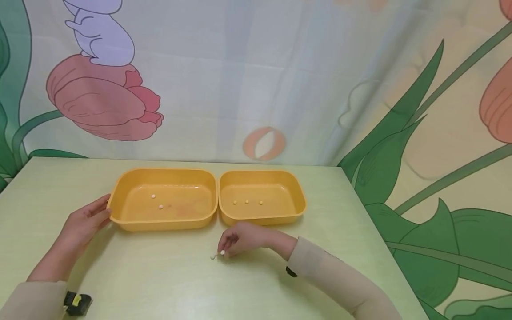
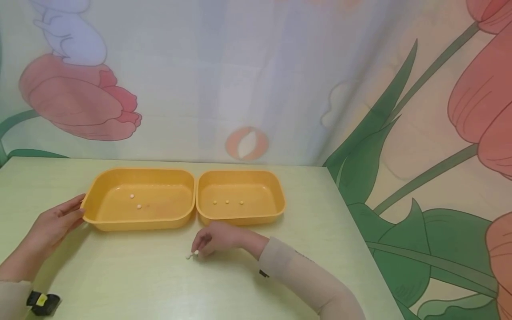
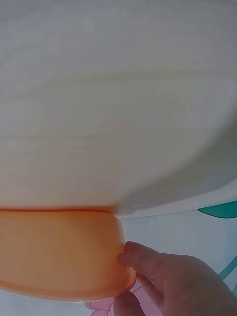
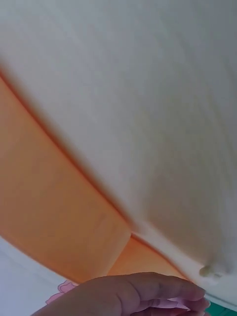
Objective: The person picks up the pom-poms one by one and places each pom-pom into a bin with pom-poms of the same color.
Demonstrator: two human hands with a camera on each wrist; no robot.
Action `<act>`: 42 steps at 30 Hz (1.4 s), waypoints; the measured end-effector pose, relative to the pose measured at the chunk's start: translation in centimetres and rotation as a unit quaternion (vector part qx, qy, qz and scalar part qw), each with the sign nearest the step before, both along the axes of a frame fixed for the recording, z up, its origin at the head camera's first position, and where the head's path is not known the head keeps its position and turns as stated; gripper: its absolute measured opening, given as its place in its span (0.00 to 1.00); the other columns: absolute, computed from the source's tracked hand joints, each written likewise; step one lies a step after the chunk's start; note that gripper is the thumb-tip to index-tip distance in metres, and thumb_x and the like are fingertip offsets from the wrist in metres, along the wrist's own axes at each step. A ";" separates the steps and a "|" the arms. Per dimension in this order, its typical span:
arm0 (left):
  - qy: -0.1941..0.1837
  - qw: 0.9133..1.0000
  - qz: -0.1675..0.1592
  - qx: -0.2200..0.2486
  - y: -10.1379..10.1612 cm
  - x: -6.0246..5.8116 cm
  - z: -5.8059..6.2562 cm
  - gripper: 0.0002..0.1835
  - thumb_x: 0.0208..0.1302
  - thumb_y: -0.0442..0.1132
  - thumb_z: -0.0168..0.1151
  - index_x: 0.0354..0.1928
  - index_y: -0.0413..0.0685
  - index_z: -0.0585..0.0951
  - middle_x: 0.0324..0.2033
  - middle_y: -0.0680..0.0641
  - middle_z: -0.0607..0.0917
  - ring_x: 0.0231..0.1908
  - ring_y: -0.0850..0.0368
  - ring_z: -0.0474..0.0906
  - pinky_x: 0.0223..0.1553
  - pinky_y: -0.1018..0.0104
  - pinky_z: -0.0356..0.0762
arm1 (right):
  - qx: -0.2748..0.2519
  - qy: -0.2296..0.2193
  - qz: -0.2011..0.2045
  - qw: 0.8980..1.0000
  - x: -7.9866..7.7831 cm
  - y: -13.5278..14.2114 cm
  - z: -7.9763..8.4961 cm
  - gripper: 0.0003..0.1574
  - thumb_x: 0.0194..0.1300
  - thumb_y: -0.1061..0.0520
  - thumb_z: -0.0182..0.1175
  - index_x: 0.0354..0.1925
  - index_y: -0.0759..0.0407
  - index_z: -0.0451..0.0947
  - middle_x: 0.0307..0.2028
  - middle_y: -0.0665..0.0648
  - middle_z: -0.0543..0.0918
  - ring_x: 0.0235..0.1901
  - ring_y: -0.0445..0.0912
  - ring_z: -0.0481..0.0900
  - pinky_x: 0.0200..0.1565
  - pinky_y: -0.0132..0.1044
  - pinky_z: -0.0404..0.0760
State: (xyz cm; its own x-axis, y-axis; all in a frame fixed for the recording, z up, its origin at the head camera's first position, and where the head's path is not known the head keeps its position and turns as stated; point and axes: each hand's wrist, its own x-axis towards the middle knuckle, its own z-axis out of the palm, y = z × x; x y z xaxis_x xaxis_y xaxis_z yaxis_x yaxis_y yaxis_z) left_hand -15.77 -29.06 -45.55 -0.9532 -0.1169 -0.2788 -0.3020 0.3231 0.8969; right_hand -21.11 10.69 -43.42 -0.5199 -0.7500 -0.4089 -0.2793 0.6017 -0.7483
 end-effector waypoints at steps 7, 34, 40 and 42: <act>0.003 1.000 -0.003 -0.001 -0.1 0.0 -0.1 0.34 0.83 0.47 0.41 0.81 0.43 0.44 0.79 0.32 0.49 0.78 0.51 0.61 0.47 0.91 0.78 | -0.017 -0.022 -0.026 0.999 -0.4 -0.1 1.1 0.12 0.63 0.69 0.66 0.46 0.64 0.87 0.39 0.60 0.90 0.34 0.36 0.84 0.42 0.28 0.89; -0.011 1.000 0.001 0.000 0.0 -0.1 0.3 0.34 0.83 0.48 0.40 0.81 0.46 0.43 0.80 0.35 0.47 0.79 0.38 0.52 0.48 0.89 0.79 | -0.040 -0.052 -0.067 0.996 -4.6 -3.3 7.9 0.17 0.70 0.65 0.62 0.55 0.69 0.82 0.53 0.71 0.85 0.53 0.60 0.86 0.56 0.38 0.89; -0.017 1.000 0.003 0.005 -0.2 0.1 0.4 0.34 0.83 0.48 0.40 0.81 0.46 0.42 0.80 0.35 0.46 0.79 0.37 0.51 0.48 0.89 0.79 | -0.035 -0.037 -0.057 0.997 -6.2 -5.0 9.8 0.16 0.69 0.64 0.64 0.53 0.67 0.83 0.48 0.63 0.89 0.51 0.59 0.87 0.58 0.43 0.89; -0.017 1.000 0.001 0.008 -0.2 0.1 0.4 0.34 0.83 0.48 0.39 0.81 0.46 0.41 0.80 0.35 0.45 0.79 0.36 0.50 0.50 0.88 0.79 | -0.024 -0.031 -0.055 0.998 -6.7 -5.6 10.3 0.15 0.69 0.63 0.65 0.53 0.66 0.84 0.48 0.61 0.89 0.48 0.55 0.88 0.58 0.43 0.89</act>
State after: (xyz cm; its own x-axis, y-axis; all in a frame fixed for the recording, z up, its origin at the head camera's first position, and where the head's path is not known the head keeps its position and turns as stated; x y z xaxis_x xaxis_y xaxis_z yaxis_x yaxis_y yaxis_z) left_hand -15.69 -29.23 -45.19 -0.9427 -0.1144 -0.3134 -0.3336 0.3088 0.8907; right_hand -27.81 5.07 -33.12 -0.5756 -0.7090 -0.4075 -0.1660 0.5893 -0.7907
